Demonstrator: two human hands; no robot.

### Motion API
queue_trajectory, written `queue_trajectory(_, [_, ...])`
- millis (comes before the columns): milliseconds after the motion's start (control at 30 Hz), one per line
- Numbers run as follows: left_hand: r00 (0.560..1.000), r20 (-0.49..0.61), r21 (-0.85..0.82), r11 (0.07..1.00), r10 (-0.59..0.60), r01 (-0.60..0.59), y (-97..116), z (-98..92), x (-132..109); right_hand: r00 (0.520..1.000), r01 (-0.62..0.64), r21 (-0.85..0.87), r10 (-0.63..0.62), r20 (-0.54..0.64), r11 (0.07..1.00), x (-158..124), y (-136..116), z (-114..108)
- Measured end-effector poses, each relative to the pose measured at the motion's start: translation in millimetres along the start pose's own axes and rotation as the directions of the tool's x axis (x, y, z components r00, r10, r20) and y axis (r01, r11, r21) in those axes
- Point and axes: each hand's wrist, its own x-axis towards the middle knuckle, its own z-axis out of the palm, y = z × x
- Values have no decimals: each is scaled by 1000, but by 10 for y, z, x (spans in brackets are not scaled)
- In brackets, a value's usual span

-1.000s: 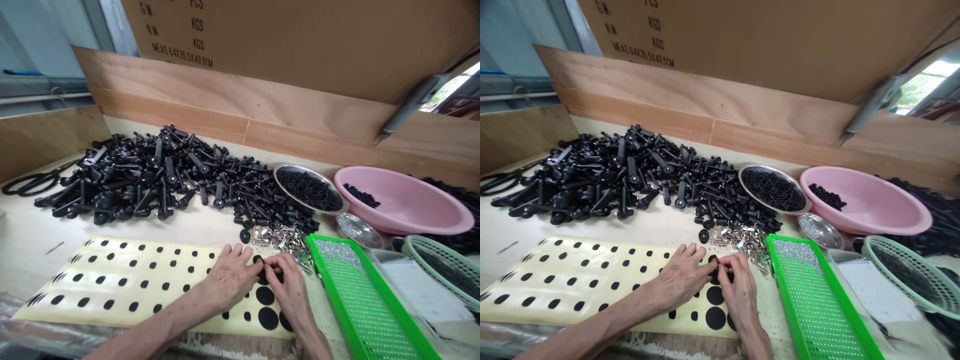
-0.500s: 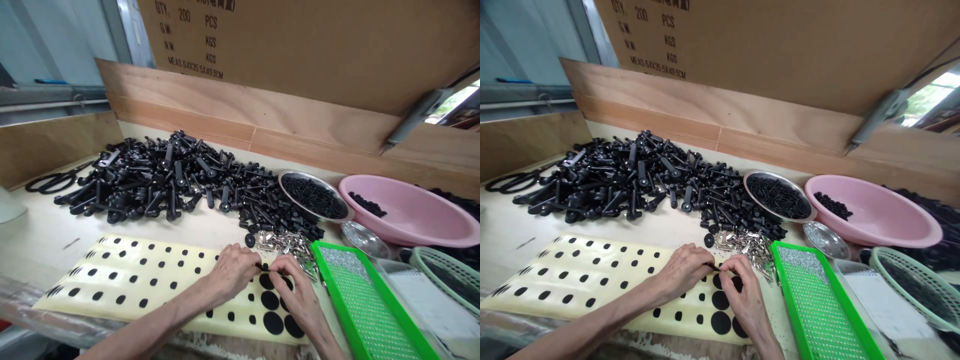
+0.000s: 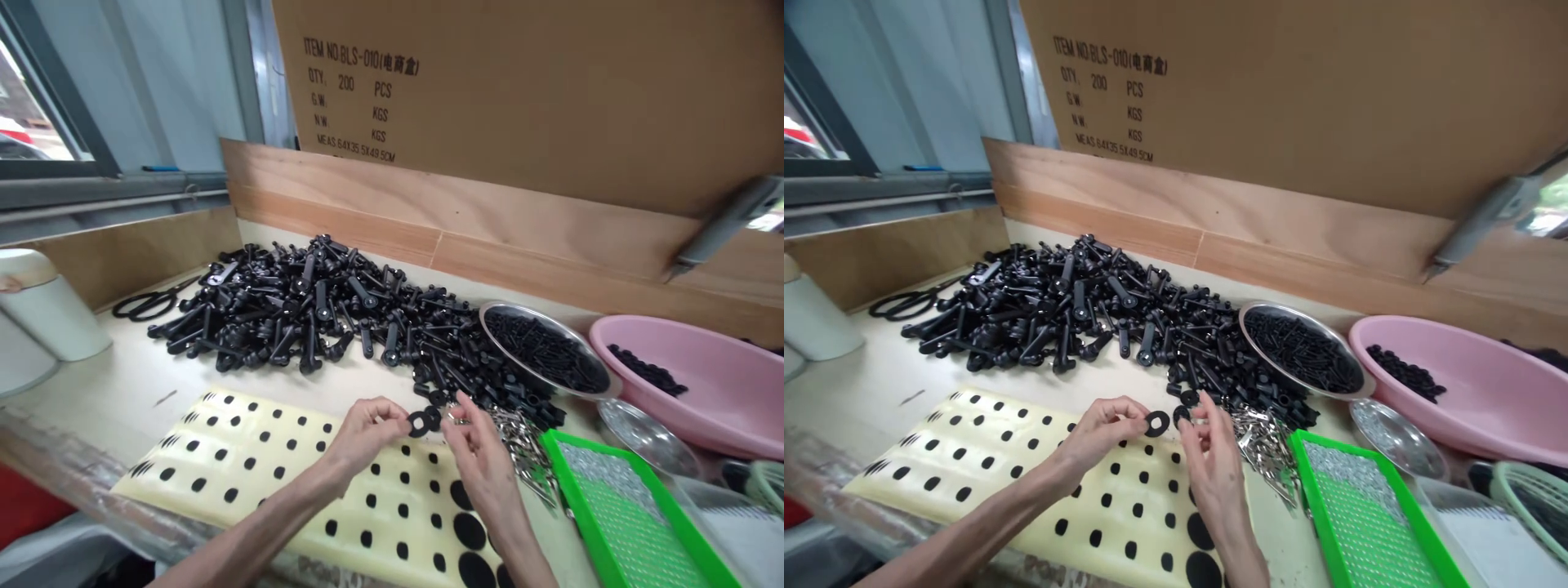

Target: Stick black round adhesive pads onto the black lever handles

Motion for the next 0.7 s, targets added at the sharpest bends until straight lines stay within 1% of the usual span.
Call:
queue_trajectory(33, [1000,-8,-16,1000,-15,15,15,-45,-20,1000,-3,6,2,23,1000,22,-17,28])
queue_trajectory(133, [1000,-9,-37,999,-29,29,32,-159,-57,989,6,15,-8,147,1000,73,-83,97])
queue_trajectory(267, [999,9,-6,999,-32,32,-9,-247,-54,980,67,-51,-57,190,996,108,-152,196])
queue_trajectory(333, [1000,12,63,998,7,-8,-37,-283,-51,973,131,-108,-107,205,985,98,-177,258])
queue_trajectory(400, [995,-7,195,976,97,-94,-57,-341,-50,958,249,-170,-216,190,954,60,-198,328])
queue_trajectory(433, [988,-39,285,949,151,-134,-64,-385,-48,937,333,-190,-301,180,923,33,-206,364])
queue_trajectory(467, [975,-87,388,909,203,-155,-68,-443,-43,903,423,-196,-394,172,885,3,-211,398])
queue_trajectory(500, [956,-149,499,854,251,-147,-70,-514,-32,861,507,-190,-482,162,841,-24,-212,427])
queue_trajectory(533, [933,-219,613,784,285,-96,-70,-596,-13,824,566,-186,-550,133,803,-46,-209,448])
queue_trajectory(567, [907,-285,710,704,310,-18,-68,-686,14,800,599,-188,-594,90,778,-60,-202,462])
queue_trajectory(600, [883,-340,778,624,325,70,-66,-776,51,788,608,-200,-615,36,768,-63,-192,467])
queue_trajectory(633, [864,-383,815,559,326,150,-65,-860,97,786,600,-214,-617,-20,771,-56,-177,466])
queue_trajectory(667, [853,-417,829,516,314,215,-65,-932,150,790,583,-223,-609,-69,782,-42,-160,458])
queue_trajectory(700, [845,-446,826,499,296,261,-67,-986,207,801,560,-221,-590,-102,798,-23,-140,448])
